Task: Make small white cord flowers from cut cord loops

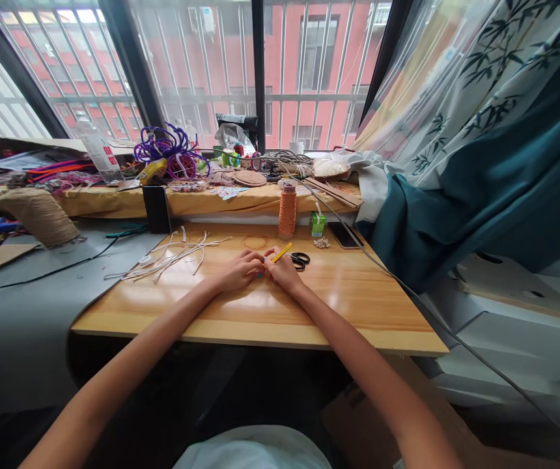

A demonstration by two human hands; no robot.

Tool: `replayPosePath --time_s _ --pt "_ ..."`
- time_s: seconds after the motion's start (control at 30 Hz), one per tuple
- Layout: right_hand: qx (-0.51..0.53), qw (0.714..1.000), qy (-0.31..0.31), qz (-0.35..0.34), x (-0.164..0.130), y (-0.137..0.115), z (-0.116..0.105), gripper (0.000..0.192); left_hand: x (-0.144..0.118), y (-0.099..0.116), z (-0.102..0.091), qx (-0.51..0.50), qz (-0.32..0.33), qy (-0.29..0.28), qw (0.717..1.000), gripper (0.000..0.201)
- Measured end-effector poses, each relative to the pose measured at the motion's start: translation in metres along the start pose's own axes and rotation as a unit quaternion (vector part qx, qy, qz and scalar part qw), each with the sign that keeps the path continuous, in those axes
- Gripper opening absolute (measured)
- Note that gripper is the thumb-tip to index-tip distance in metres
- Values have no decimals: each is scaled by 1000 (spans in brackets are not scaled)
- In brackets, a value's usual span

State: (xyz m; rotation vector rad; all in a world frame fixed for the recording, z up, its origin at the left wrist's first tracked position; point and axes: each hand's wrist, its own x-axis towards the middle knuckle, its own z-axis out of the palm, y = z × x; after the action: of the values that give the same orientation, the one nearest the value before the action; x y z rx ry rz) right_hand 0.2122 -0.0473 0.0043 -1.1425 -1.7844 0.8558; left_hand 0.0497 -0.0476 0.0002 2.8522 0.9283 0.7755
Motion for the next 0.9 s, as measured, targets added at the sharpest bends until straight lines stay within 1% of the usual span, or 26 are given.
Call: replayPosePath --time_s 0.13,0.23,0.3,0.37,0.43,0.5,0.6,0.77,0.9 --pt "-11 999 13 -28 1 2 3 12 1 1 3 -20 -14 -7 1000 19" --pt "-13 999 18 -36 3 5 4 12 1 2 2 -45 -34 -3 998 18" --pt "-9 999 15 -37 2 6 3 13 0 1 0 -65 -60 12 996 18" --pt "1 999 3 -39 1 5 1 13 0 0 -4 -87 -97 34 991 20" --pt "12 999 -11 -45 -1 3 0 12 1 -2 -6 -113 -132 44 984 23" --pt "23 998 -15 -52 -3 -1 0 11 2 -2 -8 -146 -159 34 976 22" --pt "37 998 3 -60 -4 -4 0 9 3 -3 -8 -197 -193 21 961 18" --pt "68 995 35 -69 0 -1 0 17 4 -7 -6 -281 -249 48 926 24" --pt "104 991 60 -64 4 3 -3 19 4 -9 -5 -336 -276 74 897 19"
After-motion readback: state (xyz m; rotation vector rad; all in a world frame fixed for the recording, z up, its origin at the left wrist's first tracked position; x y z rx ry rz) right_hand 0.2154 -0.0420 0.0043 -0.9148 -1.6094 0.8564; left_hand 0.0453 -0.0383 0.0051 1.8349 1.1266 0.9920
